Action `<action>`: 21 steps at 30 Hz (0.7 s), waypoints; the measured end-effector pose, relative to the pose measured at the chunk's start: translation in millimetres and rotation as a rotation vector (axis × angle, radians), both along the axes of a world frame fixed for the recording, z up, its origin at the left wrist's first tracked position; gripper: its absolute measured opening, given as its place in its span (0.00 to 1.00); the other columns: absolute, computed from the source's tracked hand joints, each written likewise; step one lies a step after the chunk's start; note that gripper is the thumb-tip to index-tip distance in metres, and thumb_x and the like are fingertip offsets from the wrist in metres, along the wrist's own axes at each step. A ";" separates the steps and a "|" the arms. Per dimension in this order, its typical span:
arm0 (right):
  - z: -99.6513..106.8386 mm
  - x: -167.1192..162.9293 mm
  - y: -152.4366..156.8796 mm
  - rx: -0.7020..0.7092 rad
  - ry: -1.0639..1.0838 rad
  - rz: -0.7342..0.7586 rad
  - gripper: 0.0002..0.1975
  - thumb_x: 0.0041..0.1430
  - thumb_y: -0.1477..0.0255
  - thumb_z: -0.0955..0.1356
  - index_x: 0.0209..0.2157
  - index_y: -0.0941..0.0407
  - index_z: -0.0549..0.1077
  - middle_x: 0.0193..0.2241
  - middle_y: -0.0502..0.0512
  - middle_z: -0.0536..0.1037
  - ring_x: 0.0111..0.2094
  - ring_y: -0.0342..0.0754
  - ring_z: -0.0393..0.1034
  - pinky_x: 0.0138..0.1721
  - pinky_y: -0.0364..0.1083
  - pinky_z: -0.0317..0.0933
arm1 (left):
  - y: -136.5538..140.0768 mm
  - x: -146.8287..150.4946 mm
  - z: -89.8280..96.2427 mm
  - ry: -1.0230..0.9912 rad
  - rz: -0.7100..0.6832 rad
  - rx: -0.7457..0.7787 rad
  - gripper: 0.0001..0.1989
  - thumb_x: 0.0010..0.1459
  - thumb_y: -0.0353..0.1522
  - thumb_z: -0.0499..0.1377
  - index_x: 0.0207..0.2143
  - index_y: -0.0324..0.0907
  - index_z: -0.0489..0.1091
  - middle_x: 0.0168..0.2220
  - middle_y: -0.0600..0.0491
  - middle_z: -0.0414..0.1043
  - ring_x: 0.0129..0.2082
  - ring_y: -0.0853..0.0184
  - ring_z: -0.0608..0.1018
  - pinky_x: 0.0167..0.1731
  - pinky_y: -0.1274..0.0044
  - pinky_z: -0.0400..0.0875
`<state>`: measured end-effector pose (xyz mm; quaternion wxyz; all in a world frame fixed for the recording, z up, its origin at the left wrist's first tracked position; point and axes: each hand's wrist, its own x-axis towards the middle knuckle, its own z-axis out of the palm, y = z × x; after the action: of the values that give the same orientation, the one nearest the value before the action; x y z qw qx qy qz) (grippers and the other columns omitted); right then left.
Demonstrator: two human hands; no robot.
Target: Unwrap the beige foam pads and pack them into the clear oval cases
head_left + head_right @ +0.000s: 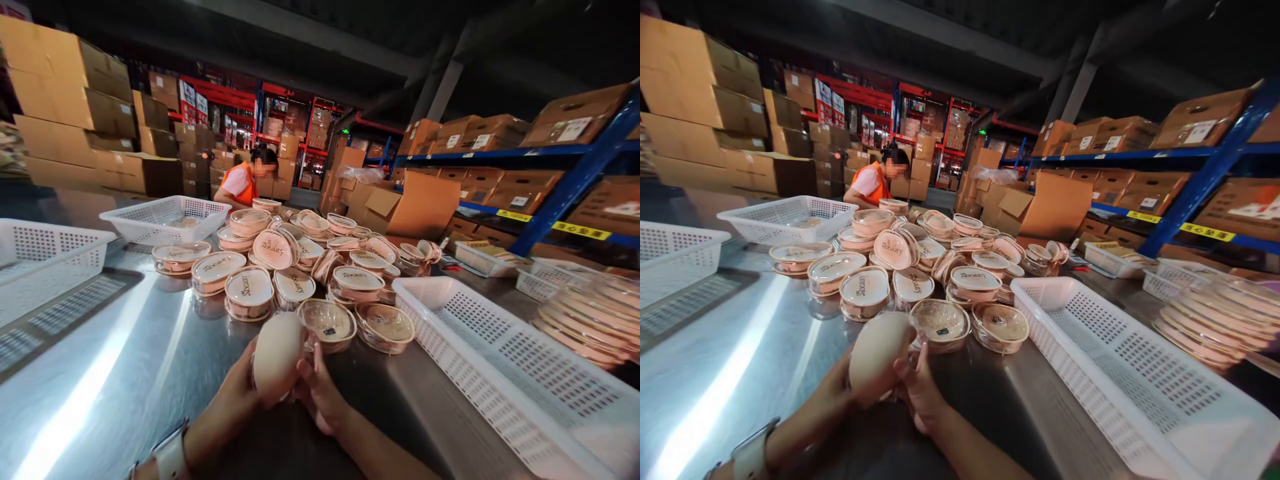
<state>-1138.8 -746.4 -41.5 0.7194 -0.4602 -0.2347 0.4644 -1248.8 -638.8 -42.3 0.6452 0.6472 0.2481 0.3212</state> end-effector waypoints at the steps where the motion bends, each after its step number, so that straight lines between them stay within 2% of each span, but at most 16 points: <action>1: 3.1 -1.6 -1.0 0.004 0.004 0.027 0.66 0.36 0.52 0.81 0.67 0.41 0.38 0.59 0.59 0.69 0.53 0.59 0.72 0.45 0.55 0.72 | -0.7 -6.9 -1.0 -0.051 -0.010 0.013 0.44 0.36 0.37 0.73 0.58 0.36 0.66 0.56 0.40 0.73 0.54 0.49 0.76 0.54 0.64 0.74; 3: 8.3 -4.6 -2.5 0.021 0.006 0.065 0.66 0.37 0.52 0.81 0.68 0.42 0.38 0.60 0.60 0.69 0.55 0.59 0.71 0.50 0.57 0.70 | 0.2 -17.1 -3.6 -0.168 -0.077 -0.044 0.44 0.33 0.31 0.74 0.57 0.39 0.66 0.60 0.39 0.70 0.59 0.47 0.72 0.58 0.64 0.70; 6: 8.1 -4.4 -1.9 0.014 -0.053 0.033 0.67 0.39 0.51 0.80 0.69 0.46 0.36 0.63 0.64 0.66 0.60 0.61 0.66 0.57 0.59 0.65 | 3.0 -21.1 -7.6 -0.313 -0.313 -0.245 0.37 0.41 0.28 0.70 0.57 0.47 0.68 0.62 0.47 0.69 0.63 0.49 0.69 0.59 0.65 0.70; 8: 2.8 0.2 -0.5 0.005 -0.244 -0.028 0.65 0.41 0.46 0.78 0.70 0.50 0.39 0.67 0.67 0.60 0.65 0.61 0.59 0.64 0.61 0.58 | 3.1 -19.3 -10.0 -0.414 -0.472 -0.400 0.36 0.46 0.30 0.69 0.59 0.51 0.68 0.64 0.53 0.66 0.65 0.50 0.67 0.59 0.67 0.70; 9: -0.3 3.7 0.0 0.002 -0.397 -0.048 0.63 0.43 0.43 0.75 0.71 0.53 0.43 0.69 0.67 0.57 0.68 0.62 0.54 0.67 0.61 0.53 | 2.5 -18.2 -10.7 -0.440 -0.486 -0.450 0.36 0.48 0.32 0.69 0.60 0.52 0.67 0.65 0.53 0.66 0.65 0.49 0.66 0.57 0.67 0.71; 11: -4.6 12.2 0.2 0.004 -0.761 -0.039 0.55 0.50 0.40 0.69 0.70 0.57 0.52 0.69 0.68 0.55 0.70 0.63 0.48 0.69 0.62 0.45 | 1.0 -17.0 -10.8 -0.408 -0.359 -0.510 0.38 0.48 0.36 0.72 0.62 0.51 0.65 0.63 0.50 0.68 0.62 0.49 0.70 0.54 0.69 0.74; 12: -5.2 17.0 -0.1 0.003 -0.937 -0.014 0.49 0.56 0.41 0.66 0.69 0.57 0.56 0.68 0.68 0.58 0.70 0.63 0.49 0.69 0.63 0.45 | 0.4 -17.0 -9.9 -0.362 -0.278 -0.551 0.39 0.48 0.38 0.72 0.62 0.49 0.64 0.61 0.47 0.70 0.59 0.49 0.73 0.51 0.70 0.76; 13: -4.7 22.2 -0.5 0.004 -1.096 0.009 0.42 0.61 0.44 0.64 0.67 0.57 0.60 0.66 0.68 0.62 0.68 0.62 0.53 0.68 0.64 0.48 | 0.3 -17.3 -8.3 -0.309 -0.221 -0.603 0.39 0.50 0.40 0.71 0.63 0.47 0.63 0.58 0.45 0.73 0.56 0.50 0.76 0.49 0.69 0.77; 15: -1.1 33.6 -0.9 -0.009 -1.376 -0.006 0.28 0.69 0.57 0.61 0.64 0.56 0.66 0.62 0.66 0.70 0.64 0.61 0.62 0.66 0.65 0.53 | 1.6 -18.4 -4.0 -0.239 -0.201 -0.727 0.34 0.57 0.42 0.66 0.63 0.42 0.62 0.54 0.41 0.76 0.49 0.52 0.80 0.45 0.68 0.79; 16: 1.1 40.1 -0.7 -0.042 -1.506 -0.069 0.24 0.69 0.63 0.62 0.63 0.54 0.68 0.60 0.65 0.72 0.63 0.61 0.64 0.66 0.67 0.52 | 3.0 -18.9 -1.6 -0.227 -0.197 -0.792 0.31 0.60 0.42 0.63 0.62 0.40 0.62 0.51 0.41 0.77 0.45 0.54 0.82 0.41 0.68 0.80; 18: 4.3 54.5 0.6 -0.195 -1.721 -0.266 0.23 0.62 0.73 0.68 0.59 0.52 0.72 0.59 0.64 0.73 0.63 0.65 0.62 0.66 0.72 0.44 | 6.2 -19.3 2.4 -0.219 -0.166 -0.886 0.26 0.65 0.39 0.57 0.62 0.40 0.62 0.47 0.43 0.79 0.38 0.59 0.84 0.35 0.71 0.81; 20: 4.8 70.3 2.7 -0.405 -1.802 -0.421 0.25 0.53 0.77 0.74 0.54 0.52 0.76 0.58 0.64 0.74 0.63 0.70 0.61 0.64 0.78 0.38 | 9.0 -19.4 4.3 -0.193 -0.126 -0.944 0.22 0.67 0.37 0.55 0.61 0.40 0.63 0.43 0.45 0.81 0.34 0.64 0.83 0.33 0.75 0.81; 21: 4.2 78.3 3.8 -0.476 -1.794 -0.451 0.25 0.51 0.78 0.75 0.52 0.52 0.78 0.57 0.65 0.75 0.62 0.71 0.62 0.63 0.79 0.37 | 10.0 -19.3 4.2 -0.176 -0.134 -0.957 0.21 0.68 0.37 0.54 0.60 0.39 0.63 0.42 0.45 0.81 0.33 0.64 0.83 0.33 0.76 0.81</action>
<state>-1060.5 -742.6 -37.3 0.2313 -0.8135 -0.5039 -0.1756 -1268.1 -628.8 -38.2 0.9080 0.2632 0.2703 0.1824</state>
